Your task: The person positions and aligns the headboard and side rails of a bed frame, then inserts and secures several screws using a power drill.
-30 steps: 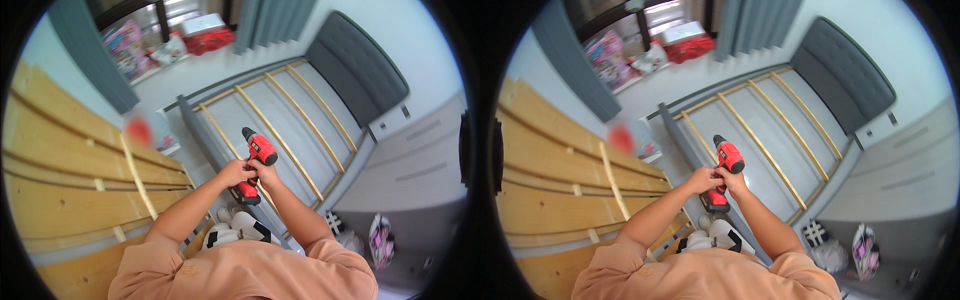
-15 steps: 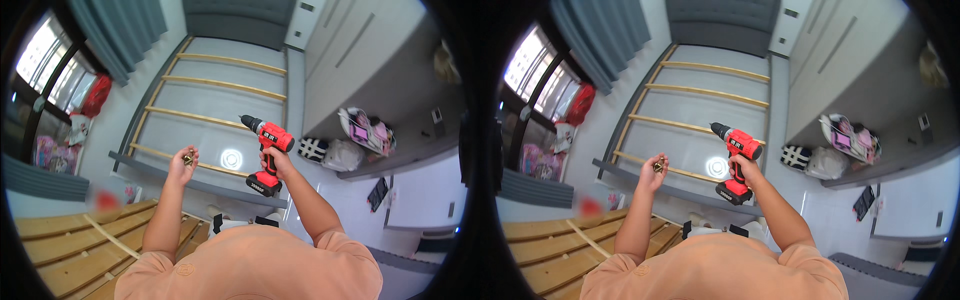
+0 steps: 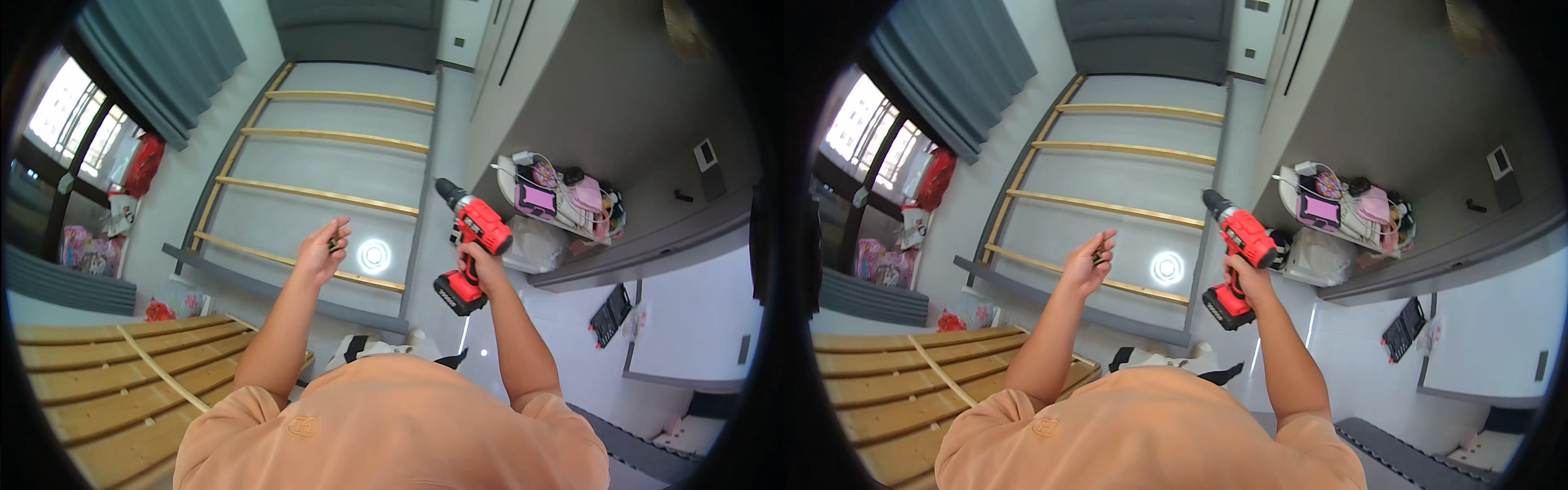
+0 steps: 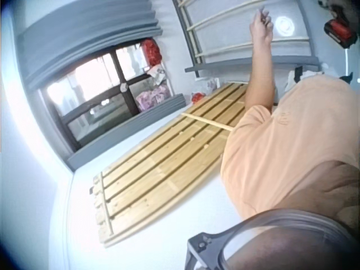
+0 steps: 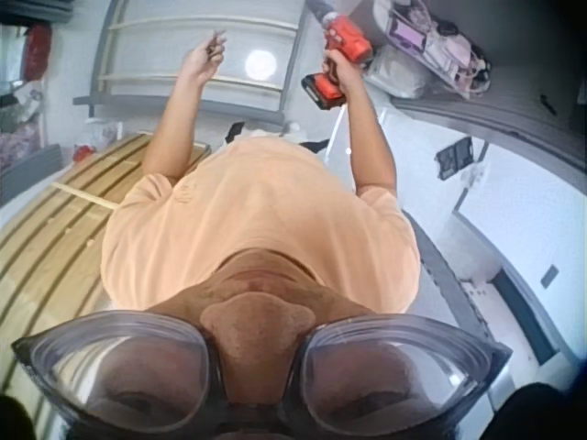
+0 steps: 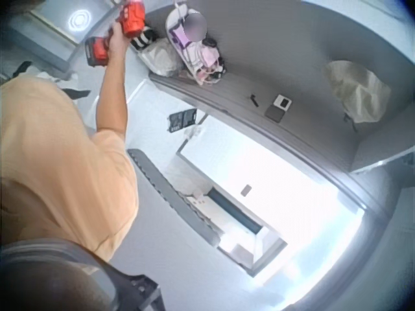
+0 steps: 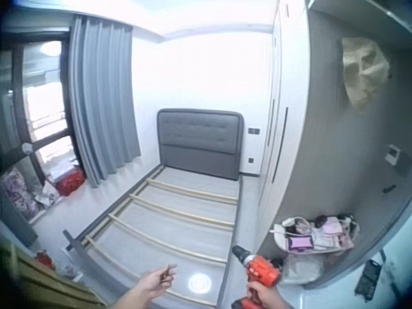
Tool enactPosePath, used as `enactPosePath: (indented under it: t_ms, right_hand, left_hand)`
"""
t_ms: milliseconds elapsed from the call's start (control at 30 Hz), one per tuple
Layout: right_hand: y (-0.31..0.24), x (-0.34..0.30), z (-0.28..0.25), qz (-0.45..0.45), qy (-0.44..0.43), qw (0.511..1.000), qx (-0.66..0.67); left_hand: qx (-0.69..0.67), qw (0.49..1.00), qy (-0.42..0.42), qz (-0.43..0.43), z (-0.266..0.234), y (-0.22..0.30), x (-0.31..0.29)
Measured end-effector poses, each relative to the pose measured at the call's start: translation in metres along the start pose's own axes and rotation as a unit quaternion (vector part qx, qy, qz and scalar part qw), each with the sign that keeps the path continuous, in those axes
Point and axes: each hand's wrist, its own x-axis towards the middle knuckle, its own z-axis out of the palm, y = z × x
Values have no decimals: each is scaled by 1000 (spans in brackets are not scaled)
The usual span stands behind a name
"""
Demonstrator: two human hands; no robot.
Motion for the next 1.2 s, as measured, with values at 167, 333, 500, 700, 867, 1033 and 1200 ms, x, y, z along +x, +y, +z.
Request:
enactPosePath:
  t_ms: [167, 333, 500, 700, 867, 1033, 1200]
  right_hand:
    - [-10, -13, -10, -63, -1, 998, -31]
    - [-28, -27, -22, -76, 8, 992, -100]
    - [-29, -21, -63, -81, 27, 978, -190]
    - [-19, 5, -118, 5, -11, 967, -256]
    - [13, 42, -184, 57, -71, 966, -243]
    - [58, 84, -225, 111, -109, 919, -363]
    - [149, 137, -257, 76, -185, 866, -458]
  left_hand:
    - [1, 999, -32, 2, 20, 3, 3]
    - [-42, 998, -35, 6, 46, -15, 22]
    - [30, 994, -100, 18, 84, -39, 21]
    - [-17, 998, -67, -12, 112, -84, 49]
    - [-57, 996, 42, -47, 127, -176, 93]
    - [-79, 982, 142, -100, 113, -258, 118]
    - [-57, 972, 190, -124, 64, -359, 168]
